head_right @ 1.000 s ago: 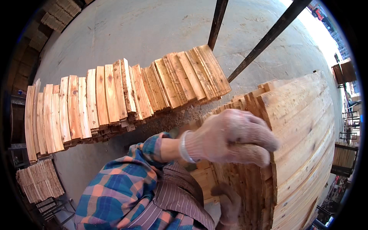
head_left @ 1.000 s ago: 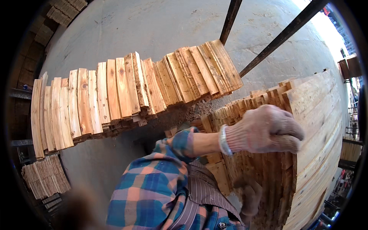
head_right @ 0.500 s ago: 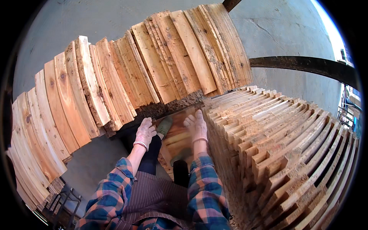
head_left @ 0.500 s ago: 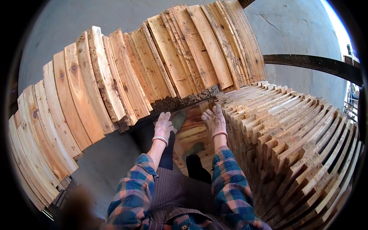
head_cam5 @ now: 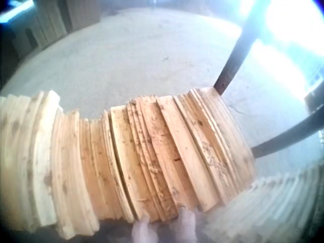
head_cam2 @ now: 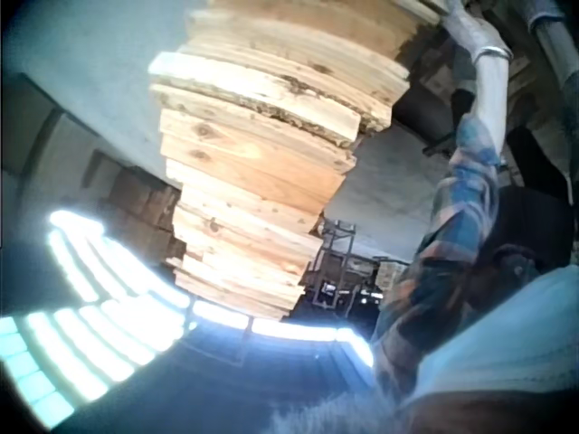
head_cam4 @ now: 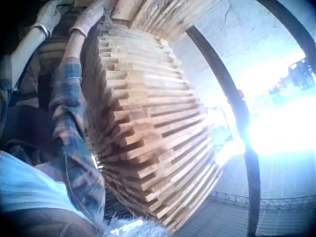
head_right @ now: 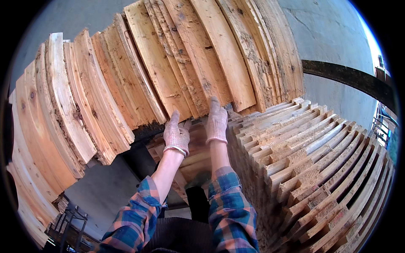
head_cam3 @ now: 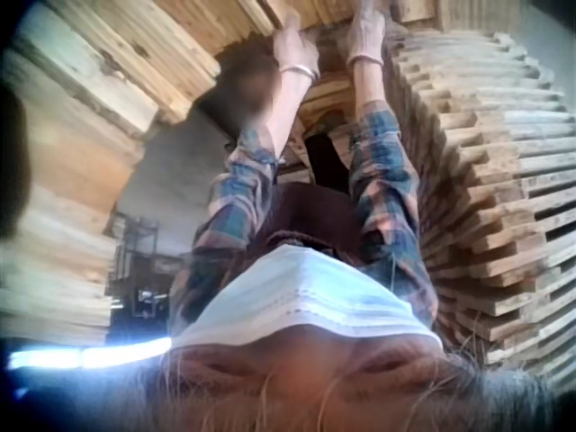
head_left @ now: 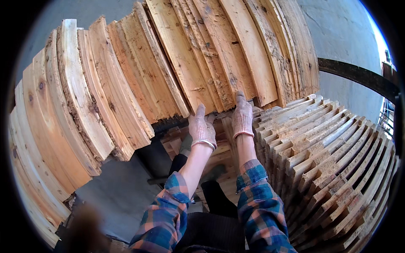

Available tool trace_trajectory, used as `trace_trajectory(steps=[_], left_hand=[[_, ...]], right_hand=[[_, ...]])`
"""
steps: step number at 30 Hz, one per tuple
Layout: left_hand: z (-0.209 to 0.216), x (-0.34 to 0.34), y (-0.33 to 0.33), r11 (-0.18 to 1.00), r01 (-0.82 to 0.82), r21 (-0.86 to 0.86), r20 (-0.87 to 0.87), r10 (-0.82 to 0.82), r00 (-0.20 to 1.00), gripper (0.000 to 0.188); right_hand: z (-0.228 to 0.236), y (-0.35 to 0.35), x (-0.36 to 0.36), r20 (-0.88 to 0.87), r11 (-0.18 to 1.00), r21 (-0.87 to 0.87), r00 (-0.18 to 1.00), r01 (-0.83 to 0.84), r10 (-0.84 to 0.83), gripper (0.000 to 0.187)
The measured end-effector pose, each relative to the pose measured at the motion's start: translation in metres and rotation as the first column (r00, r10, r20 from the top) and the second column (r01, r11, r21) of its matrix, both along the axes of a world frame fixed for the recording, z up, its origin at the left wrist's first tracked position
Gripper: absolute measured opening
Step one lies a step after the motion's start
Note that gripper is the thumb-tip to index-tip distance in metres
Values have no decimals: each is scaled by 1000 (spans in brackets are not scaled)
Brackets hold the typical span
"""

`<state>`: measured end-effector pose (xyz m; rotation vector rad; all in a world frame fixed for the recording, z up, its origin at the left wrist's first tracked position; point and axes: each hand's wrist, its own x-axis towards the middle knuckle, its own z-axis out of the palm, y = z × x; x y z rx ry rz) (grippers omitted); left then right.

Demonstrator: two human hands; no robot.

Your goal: The person stacks wooden planks in a lumber yard. They pick up planks from a vertical rack and place them onto a growing pile on a workbench, arranging them one by one.

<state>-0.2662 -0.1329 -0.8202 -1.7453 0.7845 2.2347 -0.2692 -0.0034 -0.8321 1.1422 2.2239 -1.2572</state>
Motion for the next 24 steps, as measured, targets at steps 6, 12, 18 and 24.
trace_trajectory(steps=[6,12,18,24], left_hand=[[63,5,7,943,223,-247,-170,-268,948,54],[33,-33,-22,383,622,-683,80,-807,584,75],[34,-66,-7,-192,742,-643,557,-782,280,75],[23,-68,-27,99,819,-565,347,-872,345,53]], right_hand=[[34,-34,2,-61,768,-577,924,277,-378,31],[41,-38,5,81,941,82,944,-327,321,52],[81,-37,-1,-81,750,539,863,-383,499,31],[84,-22,0,-283,732,627,798,-265,532,29]])
